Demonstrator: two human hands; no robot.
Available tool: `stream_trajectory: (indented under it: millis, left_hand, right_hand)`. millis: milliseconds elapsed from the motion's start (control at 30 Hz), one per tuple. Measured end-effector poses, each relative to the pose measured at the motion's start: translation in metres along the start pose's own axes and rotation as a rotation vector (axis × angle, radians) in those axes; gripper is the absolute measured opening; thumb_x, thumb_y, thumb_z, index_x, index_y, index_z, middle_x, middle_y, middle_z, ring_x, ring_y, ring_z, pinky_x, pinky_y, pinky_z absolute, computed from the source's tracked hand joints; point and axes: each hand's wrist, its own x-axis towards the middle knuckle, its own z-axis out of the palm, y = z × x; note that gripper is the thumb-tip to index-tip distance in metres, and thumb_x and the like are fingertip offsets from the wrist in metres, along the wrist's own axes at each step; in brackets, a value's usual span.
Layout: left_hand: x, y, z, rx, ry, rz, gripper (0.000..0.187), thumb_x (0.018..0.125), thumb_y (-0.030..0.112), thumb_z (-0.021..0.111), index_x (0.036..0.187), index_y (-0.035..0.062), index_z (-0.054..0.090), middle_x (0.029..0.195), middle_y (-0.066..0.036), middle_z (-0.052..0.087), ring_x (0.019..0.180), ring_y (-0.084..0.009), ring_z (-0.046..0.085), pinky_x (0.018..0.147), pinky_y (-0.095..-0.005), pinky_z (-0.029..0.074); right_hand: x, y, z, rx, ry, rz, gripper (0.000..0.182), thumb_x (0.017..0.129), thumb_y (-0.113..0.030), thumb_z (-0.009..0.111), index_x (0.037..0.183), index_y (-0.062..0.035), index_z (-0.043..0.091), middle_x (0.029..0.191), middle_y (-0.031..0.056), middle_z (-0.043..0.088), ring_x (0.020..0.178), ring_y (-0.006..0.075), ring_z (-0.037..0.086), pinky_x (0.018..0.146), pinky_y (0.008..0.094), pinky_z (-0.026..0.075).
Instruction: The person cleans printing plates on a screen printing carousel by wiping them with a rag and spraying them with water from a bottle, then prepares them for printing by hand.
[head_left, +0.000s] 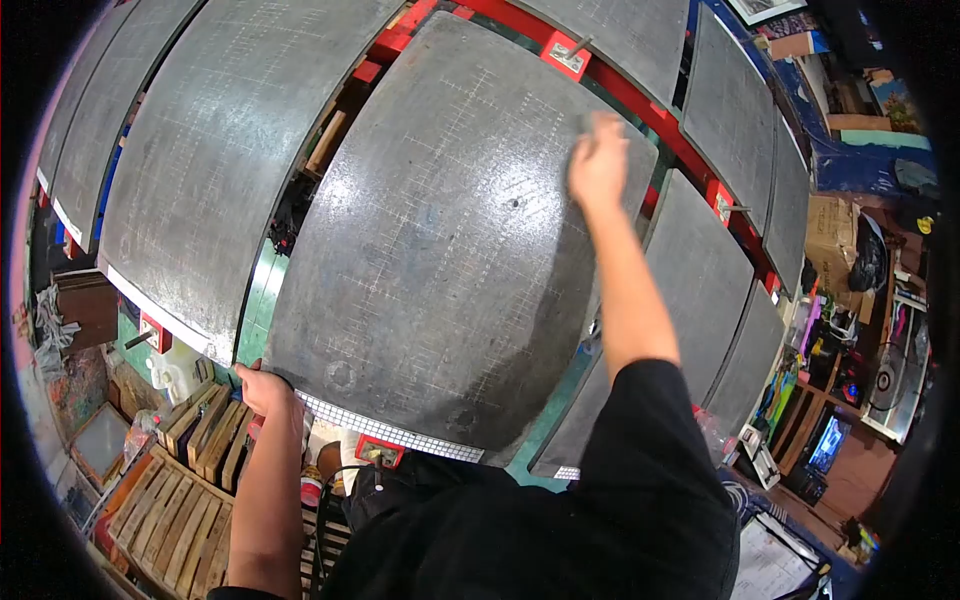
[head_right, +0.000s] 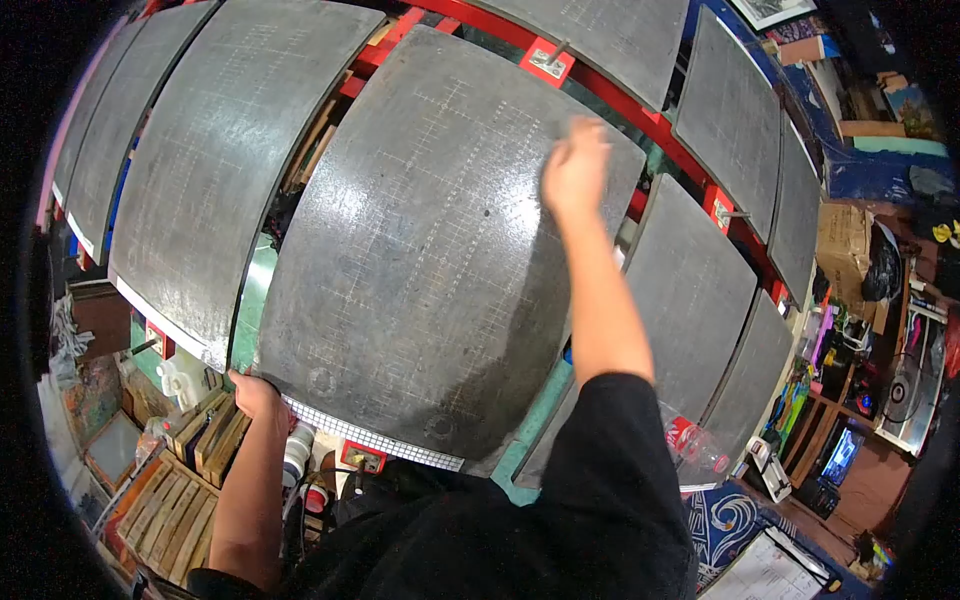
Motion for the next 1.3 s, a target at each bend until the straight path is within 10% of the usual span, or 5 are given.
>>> stream_trajectory:
  millis: [333, 600, 900, 1100, 1300]
  left_hand:
    - [-0.002, 0.001, 0.002, -0.047, 0.011, -0.045, 0.066, 0.105, 0.057, 0.04, 0.105, 0.0058, 0.082, 0.121, -0.018, 0.074, 0.109, -0.0342, 0.067, 0.101, -0.0429, 0.048]
    - [-0.003, -0.002, 0.001, -0.029, 0.015, 0.028, 0.069, 0.104, 0.058, 0.039, 0.102, 0.0046, 0.082, 0.119, -0.019, 0.074, 0.107, -0.0356, 0.066, 0.1, -0.044, 0.047]
    - [-0.004, -0.003, 0.002, -0.011, 0.032, -0.028, 0.05, 0.097, 0.044, 0.045, 0.103, 0.0102, 0.081, 0.112, -0.019, 0.076, 0.106, -0.04, 0.068, 0.095, -0.0481, 0.048]
    - [-0.01, 0.005, 0.0, -0.019, 0.095, -0.042, 0.047, 0.096, 0.042, 0.046, 0.1, 0.0112, 0.081, 0.11, -0.021, 0.076, 0.106, -0.0433, 0.068, 0.095, -0.0512, 0.049]
    - [-0.014, 0.006, -0.003, -0.018, 0.088, -0.02, 0.046, 0.098, 0.04, 0.044, 0.099, 0.0141, 0.083, 0.11, -0.019, 0.077, 0.105, -0.0432, 0.069, 0.094, -0.052, 0.05]
  right_hand:
    - [-0.022, 0.042, -0.015, -0.238, 0.018, 0.283, 0.051, 0.102, -0.019, 0.057, 0.151, -0.0052, 0.052, 0.161, 0.0269, 0.042, 0.152, 0.0448, 0.036, 0.126, 0.0551, 0.025]
    - [0.047, -0.202, 0.123, 0.107, -0.141, -0.242, 0.05, 0.098, -0.019, 0.055, 0.146, -0.004, 0.057, 0.157, 0.0275, 0.047, 0.149, 0.0453, 0.041, 0.127, 0.056, 0.026]
    - [-0.122, -0.24, -0.006, 0.3, -0.757, -0.635, 0.047, 0.1, -0.017, 0.055, 0.147, -0.0134, 0.058, 0.162, 0.019, 0.043, 0.152, 0.0423, 0.037, 0.127, 0.0575, 0.024]
    - [0.032, -0.137, 0.093, 0.026, -0.14, -0.083, 0.049, 0.1, -0.02, 0.057, 0.148, -0.0121, 0.057, 0.163, 0.0209, 0.042, 0.153, 0.0451, 0.032, 0.127, 0.0587, 0.02]
    - [-0.092, -0.299, 0.071, 0.23, -0.388, -0.496, 0.047, 0.099, -0.019, 0.057, 0.146, -0.0116, 0.058, 0.156, 0.0253, 0.049, 0.151, 0.0455, 0.037, 0.126, 0.0592, 0.025]
